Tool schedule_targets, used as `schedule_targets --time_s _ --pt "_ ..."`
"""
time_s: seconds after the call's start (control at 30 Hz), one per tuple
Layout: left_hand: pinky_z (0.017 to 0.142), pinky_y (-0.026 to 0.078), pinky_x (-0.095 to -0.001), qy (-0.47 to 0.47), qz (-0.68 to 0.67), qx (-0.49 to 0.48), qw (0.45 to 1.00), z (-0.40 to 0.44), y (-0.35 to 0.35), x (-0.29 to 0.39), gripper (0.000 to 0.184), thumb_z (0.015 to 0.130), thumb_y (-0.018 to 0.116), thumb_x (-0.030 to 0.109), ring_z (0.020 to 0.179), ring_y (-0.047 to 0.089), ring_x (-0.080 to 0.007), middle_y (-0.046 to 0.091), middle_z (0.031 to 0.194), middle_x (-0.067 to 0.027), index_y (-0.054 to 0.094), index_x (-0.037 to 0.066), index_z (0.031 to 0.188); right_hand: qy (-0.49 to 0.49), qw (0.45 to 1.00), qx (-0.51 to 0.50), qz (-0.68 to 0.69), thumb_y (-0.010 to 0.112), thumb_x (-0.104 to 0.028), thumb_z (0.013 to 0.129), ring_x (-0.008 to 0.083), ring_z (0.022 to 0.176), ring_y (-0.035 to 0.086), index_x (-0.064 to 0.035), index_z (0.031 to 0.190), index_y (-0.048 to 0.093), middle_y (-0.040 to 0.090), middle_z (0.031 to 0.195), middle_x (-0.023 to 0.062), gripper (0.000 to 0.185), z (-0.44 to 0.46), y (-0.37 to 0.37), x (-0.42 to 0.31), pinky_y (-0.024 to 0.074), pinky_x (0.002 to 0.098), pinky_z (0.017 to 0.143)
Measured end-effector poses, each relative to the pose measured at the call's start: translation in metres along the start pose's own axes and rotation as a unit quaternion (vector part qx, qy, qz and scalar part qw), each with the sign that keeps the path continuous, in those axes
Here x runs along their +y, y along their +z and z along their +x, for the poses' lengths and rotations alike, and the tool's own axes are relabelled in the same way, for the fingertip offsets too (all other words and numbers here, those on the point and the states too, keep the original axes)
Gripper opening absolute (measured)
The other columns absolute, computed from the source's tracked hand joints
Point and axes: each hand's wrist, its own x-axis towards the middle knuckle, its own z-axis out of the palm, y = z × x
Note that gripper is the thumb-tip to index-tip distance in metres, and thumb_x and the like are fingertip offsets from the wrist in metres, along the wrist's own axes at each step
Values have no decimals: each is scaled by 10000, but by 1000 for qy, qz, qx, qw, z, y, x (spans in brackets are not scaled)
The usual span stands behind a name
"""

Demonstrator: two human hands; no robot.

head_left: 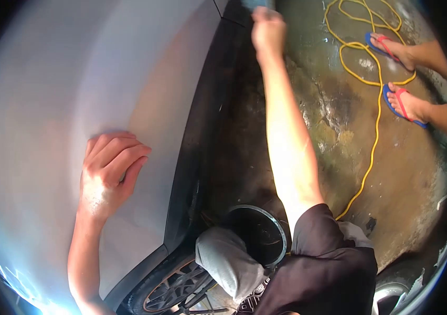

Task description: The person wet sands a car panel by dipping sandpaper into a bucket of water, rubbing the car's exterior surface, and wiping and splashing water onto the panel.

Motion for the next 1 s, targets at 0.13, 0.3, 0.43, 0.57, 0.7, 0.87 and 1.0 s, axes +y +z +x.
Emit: schedule_targets --time_s 0.13,0.3,0.43,0.57,0.7,0.87,1.0 --pt "829 491 -354 -4 -9 -8 1000 -3 -1 0 180 767 811 8 966 679 -206 701 918 -13 736 93 907 34 984 -59 168 432 -129 1102 134 773 660 25 1344 595 709 910 89 330 -7 -5 -13 522 271 687" --pt "839 496 -355 3 -6 9 1000 -3 2 0 175 771 810 13 963 678 -205 700 920 -16 736 89 911 58 963 -225 139 472 -43 1067 93 671 504 -88 1599 385 517 757 -24 541 -96 20 -24 478 257 659" --pt "850 498 -359 7 1 4 1000 -1 1 1 174 772 804 2 967 679 -209 699 923 -19 733 82 910 29 958 -266 104 479 65 970 250 733 614 -175 1607 377 597 840 132 688 -214 26 -47 523 339 750" --pt "842 487 -371 -8 -11 9 1000 -3 2 2 155 787 792 -5 950 674 -231 695 900 -24 730 71 907 -56 985 -162 7 499 14 951 307 822 592 -174 1600 378 578 922 171 686 -138 38 -52 521 407 786" --pt "854 498 -357 0 3 5 1000 -5 2 -1 158 788 787 -3 973 674 -210 699 936 -14 724 85 903 -10 989 -144 -19 535 -107 977 437 1050 682 -175 1576 406 675 1140 291 617 -26 30 -24 536 457 892" --pt "861 504 -357 6 3 0 1000 -5 3 -5 159 793 783 -1 976 677 -209 697 931 -6 717 85 909 -140 976 -164 4 553 -40 940 475 988 653 -285 1593 362 674 1159 232 723 -123 34 -48 549 504 825" --pt "1018 462 -401 13 95 -31 995 -1 4 2 308 804 784 39 1226 602 -227 644 1273 -40 714 125 1091 -30 953 -301 -4 601 -51 956 482 818 674 -325 1606 337 671 923 315 754 -258 20 -44 528 532 746"
